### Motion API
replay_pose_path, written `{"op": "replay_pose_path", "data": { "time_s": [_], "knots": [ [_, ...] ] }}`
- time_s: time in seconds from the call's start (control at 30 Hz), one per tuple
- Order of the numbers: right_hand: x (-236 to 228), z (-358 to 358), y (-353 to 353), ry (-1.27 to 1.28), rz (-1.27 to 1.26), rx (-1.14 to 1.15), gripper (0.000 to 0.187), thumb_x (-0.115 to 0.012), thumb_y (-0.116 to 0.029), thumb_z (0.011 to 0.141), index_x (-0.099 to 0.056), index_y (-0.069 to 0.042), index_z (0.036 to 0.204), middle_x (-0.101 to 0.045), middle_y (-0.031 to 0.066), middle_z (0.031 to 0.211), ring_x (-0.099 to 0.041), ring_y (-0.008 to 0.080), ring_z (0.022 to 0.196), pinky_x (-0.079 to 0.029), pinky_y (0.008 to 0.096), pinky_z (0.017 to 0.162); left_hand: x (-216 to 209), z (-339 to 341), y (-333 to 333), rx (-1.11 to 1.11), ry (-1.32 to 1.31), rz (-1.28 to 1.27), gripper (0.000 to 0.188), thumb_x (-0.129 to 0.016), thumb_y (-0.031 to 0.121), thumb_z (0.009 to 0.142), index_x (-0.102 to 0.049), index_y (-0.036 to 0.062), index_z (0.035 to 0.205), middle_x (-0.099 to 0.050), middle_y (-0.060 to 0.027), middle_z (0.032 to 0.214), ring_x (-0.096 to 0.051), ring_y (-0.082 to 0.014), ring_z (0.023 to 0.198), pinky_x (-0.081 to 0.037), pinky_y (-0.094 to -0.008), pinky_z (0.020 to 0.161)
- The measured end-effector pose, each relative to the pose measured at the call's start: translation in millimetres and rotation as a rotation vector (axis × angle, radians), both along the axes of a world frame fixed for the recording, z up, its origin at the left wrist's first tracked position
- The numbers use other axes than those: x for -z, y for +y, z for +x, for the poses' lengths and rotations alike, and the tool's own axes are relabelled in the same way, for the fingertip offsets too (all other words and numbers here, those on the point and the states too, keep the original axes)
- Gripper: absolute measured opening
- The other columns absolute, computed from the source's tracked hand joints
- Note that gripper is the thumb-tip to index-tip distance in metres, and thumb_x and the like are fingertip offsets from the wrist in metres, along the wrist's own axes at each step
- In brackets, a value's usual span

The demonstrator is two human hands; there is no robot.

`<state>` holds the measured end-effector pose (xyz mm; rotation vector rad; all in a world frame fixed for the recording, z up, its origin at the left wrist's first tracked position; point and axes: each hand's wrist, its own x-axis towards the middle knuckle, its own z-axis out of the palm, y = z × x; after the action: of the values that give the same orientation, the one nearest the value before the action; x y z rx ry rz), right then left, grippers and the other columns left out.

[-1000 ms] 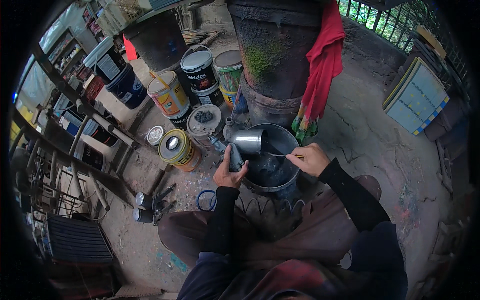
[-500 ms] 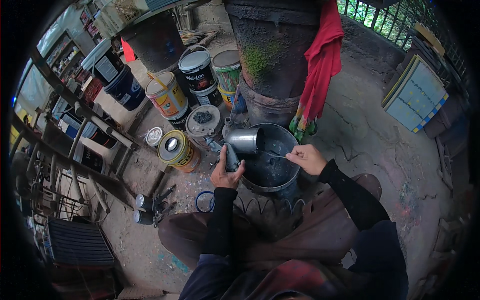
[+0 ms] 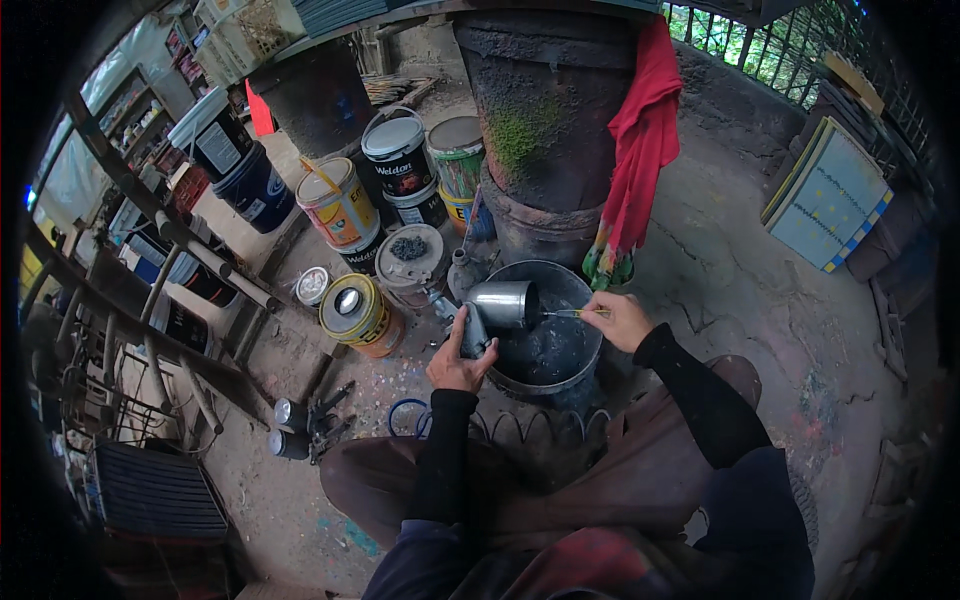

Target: The person sits on the floor and cleans a paint sprayer by pouring liquid from a metal cup into the sprayer's container and using a small tool to scrub the interior. The person repeatedly pours the liquid and scrubs the sprayer parts over a bucket.

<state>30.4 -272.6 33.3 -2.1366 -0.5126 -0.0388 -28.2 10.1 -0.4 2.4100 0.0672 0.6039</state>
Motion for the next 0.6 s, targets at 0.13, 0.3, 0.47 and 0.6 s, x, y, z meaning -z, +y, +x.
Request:
{"op": "replay_pose_path", "data": {
  "time_s": [0.13, 0.3, 0.47, 0.6],
  "knots": [
    [-12, 9, -6, -0.136, 0.1, 0.169, 0.015, -0.063, -0.018, 0.083, -0.063, -0.004, 0.083, -0.065, 0.0144, 0.077, -0.063, 0.0331, 0.074, -0.048, 0.038, 0.065, -6, -2, -2, 0.004, 0.121, 0.012, 0.074, -0.071, 0.047, 0.069, -0.043, 0.0301, 0.135, -0.067, -0.0164, 0.085, -0.065, -0.0356, 0.077, -0.05, -0.0419, 0.067],
    [-11, 6, -8, -0.125, -0.103, 0.056, 0.015, -0.063, -0.019, 0.082, -0.062, -0.004, 0.082, -0.064, 0.0153, 0.076, -0.062, 0.0339, 0.075, -0.047, 0.0406, 0.064, -5, -3, 2, 0.023, 0.15, 0.036, 0.074, -0.07, 0.049, 0.069, -0.042, 0.0319, 0.135, -0.067, -0.0179, 0.085, -0.065, -0.0368, 0.077, -0.05, -0.0431, 0.066],
    [-3, 2, -15, -0.057, -0.184, 0.041, 0.017, -0.064, -0.02, 0.081, -0.062, -0.003, 0.08, -0.064, 0.015, 0.075, -0.063, 0.0336, 0.073, -0.048, 0.04, 0.064, -5, -2, 8, 0.006, 0.177, 0.077, 0.076, -0.07, 0.051, 0.069, -0.039, 0.0344, 0.136, -0.067, -0.0168, 0.085, -0.064, -0.0374, 0.077, -0.05, -0.0439, 0.064],
    [0, -6, -36, 0.008, -0.238, 0.143, 0.018, -0.063, -0.023, 0.081, -0.064, -0.004, 0.081, -0.064, 0.0148, 0.073, -0.063, 0.0335, 0.071, -0.049, 0.0411, 0.065, -10, -2, 5, -0.026, 0.178, 0.127, 0.076, -0.07, 0.049, 0.069, -0.039, 0.033, 0.137, -0.067, -0.0152, 0.085, -0.065, -0.0353, 0.076, -0.05, -0.0429, 0.063]
  ]
}}
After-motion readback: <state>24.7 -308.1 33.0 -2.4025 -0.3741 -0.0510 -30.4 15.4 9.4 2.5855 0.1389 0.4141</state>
